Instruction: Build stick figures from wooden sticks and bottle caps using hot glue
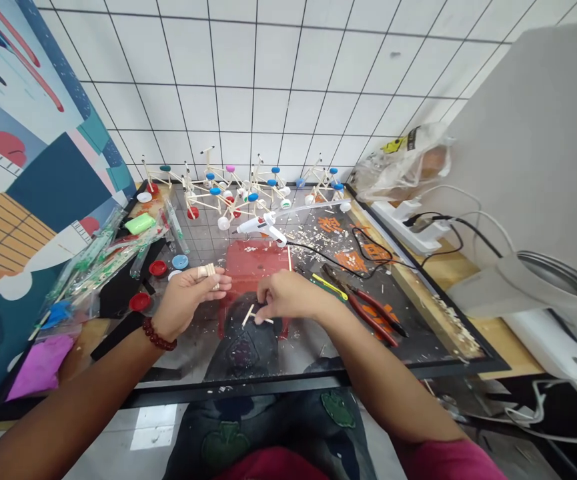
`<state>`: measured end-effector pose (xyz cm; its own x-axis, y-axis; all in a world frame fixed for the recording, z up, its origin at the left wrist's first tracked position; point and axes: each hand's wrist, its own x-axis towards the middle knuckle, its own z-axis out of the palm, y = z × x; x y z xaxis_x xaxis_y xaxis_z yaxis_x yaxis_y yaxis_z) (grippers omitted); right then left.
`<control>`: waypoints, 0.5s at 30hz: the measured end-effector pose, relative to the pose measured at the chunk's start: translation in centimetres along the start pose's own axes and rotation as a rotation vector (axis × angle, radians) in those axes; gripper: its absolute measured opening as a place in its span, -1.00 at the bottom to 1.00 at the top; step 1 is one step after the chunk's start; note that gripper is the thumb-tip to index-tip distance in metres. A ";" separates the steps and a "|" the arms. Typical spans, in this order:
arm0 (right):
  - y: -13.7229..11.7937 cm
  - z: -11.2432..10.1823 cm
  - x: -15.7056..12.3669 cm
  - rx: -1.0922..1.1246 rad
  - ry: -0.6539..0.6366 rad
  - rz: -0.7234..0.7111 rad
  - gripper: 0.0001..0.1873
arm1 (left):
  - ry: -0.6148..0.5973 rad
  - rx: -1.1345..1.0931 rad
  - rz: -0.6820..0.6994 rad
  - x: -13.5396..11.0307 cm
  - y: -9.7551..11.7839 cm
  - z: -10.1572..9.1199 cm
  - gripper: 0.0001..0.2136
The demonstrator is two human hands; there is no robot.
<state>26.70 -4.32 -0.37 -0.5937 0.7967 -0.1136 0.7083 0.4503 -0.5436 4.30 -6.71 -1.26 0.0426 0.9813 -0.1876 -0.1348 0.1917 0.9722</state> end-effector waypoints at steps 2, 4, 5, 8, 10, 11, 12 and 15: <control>-0.8 -0.3 -0.8 -0.089 -0.055 -0.025 -0.78 | -0.002 -0.011 -0.013 0.0 -0.1 -0.1 -0.62; -1.4 -0.3 -1.2 -0.086 -0.080 -0.085 -0.83 | -0.019 -0.013 -0.028 0.0 -0.2 0.0 -0.63; -1.6 -0.3 -1.3 -0.057 -0.094 -0.118 -0.85 | -0.032 -0.014 -0.036 -0.1 -0.2 0.0 -0.64; -1.3 0.0 -0.8 0.224 -0.112 -0.193 -0.90 | -0.065 -0.047 -0.081 -0.2 -0.1 0.2 -0.67; -0.8 0.4 0.0 0.553 -0.071 -0.186 -0.97 | -0.088 -0.092 -0.144 -0.3 0.1 0.4 -0.71; -0.6 0.7 0.5 0.715 -0.040 -0.154 -0.96 | -0.109 -0.109 -0.184 -0.3 0.2 0.5 -0.72; -0.4 1.0 0.9 0.850 -0.015 -0.110 -0.89 | -0.129 -0.121 -0.222 -0.3 0.2 0.5 -0.74; -0.4 2.4 2.1 1.008 0.059 0.006 -0.72 | -0.141 -0.142 -0.281 -0.2 0.4 0.6 -0.79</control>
<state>24.25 -3.80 -2.35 -0.5518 0.8289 -0.0917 0.0419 -0.0822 -0.9957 4.85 -6.80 -0.80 0.2330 0.8796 -0.4147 -0.2343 0.4646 0.8540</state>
